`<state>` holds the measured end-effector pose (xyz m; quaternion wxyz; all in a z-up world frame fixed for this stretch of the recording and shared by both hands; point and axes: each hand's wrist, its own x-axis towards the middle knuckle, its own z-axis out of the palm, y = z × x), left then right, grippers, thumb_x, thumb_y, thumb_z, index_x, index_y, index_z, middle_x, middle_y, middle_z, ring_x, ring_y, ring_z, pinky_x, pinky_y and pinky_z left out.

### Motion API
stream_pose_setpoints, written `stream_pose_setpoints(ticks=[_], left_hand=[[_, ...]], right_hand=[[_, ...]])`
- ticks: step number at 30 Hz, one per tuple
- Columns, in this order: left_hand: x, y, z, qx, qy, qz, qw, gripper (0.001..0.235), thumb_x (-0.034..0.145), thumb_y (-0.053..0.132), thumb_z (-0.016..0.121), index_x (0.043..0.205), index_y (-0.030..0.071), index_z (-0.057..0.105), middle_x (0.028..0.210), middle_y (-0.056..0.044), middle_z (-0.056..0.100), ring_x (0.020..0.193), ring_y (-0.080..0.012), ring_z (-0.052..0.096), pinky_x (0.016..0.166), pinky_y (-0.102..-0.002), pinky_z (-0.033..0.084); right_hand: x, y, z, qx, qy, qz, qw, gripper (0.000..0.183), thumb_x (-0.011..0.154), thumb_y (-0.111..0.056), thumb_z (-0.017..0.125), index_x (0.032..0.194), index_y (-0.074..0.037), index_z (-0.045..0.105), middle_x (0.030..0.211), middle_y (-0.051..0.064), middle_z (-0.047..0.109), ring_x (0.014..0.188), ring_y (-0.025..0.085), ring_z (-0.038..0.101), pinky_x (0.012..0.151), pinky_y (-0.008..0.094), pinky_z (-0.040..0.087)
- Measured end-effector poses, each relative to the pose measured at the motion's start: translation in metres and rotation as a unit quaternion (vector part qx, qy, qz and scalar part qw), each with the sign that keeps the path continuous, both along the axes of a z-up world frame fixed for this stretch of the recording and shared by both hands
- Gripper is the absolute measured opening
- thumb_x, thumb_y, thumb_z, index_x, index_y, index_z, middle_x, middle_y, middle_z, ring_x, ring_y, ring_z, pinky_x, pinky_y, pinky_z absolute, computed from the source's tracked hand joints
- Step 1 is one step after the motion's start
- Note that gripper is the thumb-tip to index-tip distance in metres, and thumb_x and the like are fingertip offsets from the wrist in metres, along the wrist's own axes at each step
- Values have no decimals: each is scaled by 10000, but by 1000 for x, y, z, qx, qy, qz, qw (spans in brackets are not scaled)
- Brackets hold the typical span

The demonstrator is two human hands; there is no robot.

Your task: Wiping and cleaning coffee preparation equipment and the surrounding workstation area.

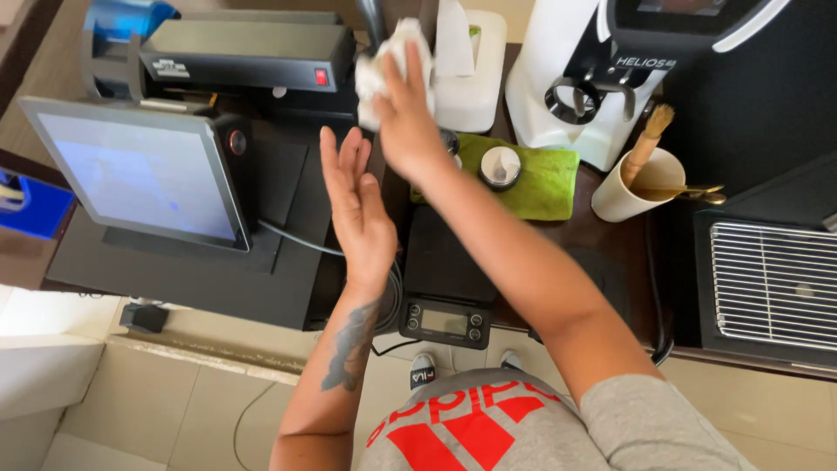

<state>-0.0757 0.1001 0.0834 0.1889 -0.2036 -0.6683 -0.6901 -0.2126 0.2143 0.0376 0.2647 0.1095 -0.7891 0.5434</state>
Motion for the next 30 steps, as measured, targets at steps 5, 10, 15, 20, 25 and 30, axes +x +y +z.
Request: stream_pose_setpoints(ticks=[5,10,15,20,25,30], left_hand=[[-14,-2,19,26,-18,19,999,560,1159,93,406,1675,55,190,1674,-204,362,1519,-317,428,1252,-373,365],[-21,6,23,-174,72,156,970,478,1205,167,419,1648,41,292,1698,-198,362,1591,-372,368,1325,-439,297],[-23,11,28,-353,121,258,891,463,1065,62,544,1522,20,490,1599,-266,404,1501,-488,347,1232,-513,299],[-30,10,27,-326,93,203,919,383,1038,21,542,1417,-18,582,1438,-269,575,1344,-438,550,1122,-463,454],[-31,10,27,-292,78,162,939,319,1028,4,533,1329,-30,633,1281,-248,693,1178,-392,691,1008,-410,554],[-29,7,28,-233,32,128,963,286,1055,19,502,1299,-5,649,1206,-212,737,1070,-312,749,943,-368,581]], right_hand=[[101,-20,33,-8,-17,61,998,613,1119,-183,492,1649,-20,230,1748,234,-55,1636,393,10,1302,390,202],[58,-6,28,-7,-38,84,996,640,1098,-195,504,1631,5,212,1730,269,-73,1636,409,20,1288,385,228],[-24,13,21,10,-57,22,998,621,1109,-161,491,1638,-2,208,1729,227,-61,1621,378,62,1292,375,208],[-75,31,29,-23,-97,-9,995,606,1081,-164,445,1625,-29,213,1742,176,-40,1592,323,207,1239,326,325],[-71,31,18,-54,-91,-22,994,608,1108,-233,433,1648,-88,196,1758,166,-31,1606,314,211,1244,319,331],[19,3,29,-140,-110,44,983,695,1141,-367,398,1683,-128,36,1759,199,-71,1637,323,-48,1302,380,106]])
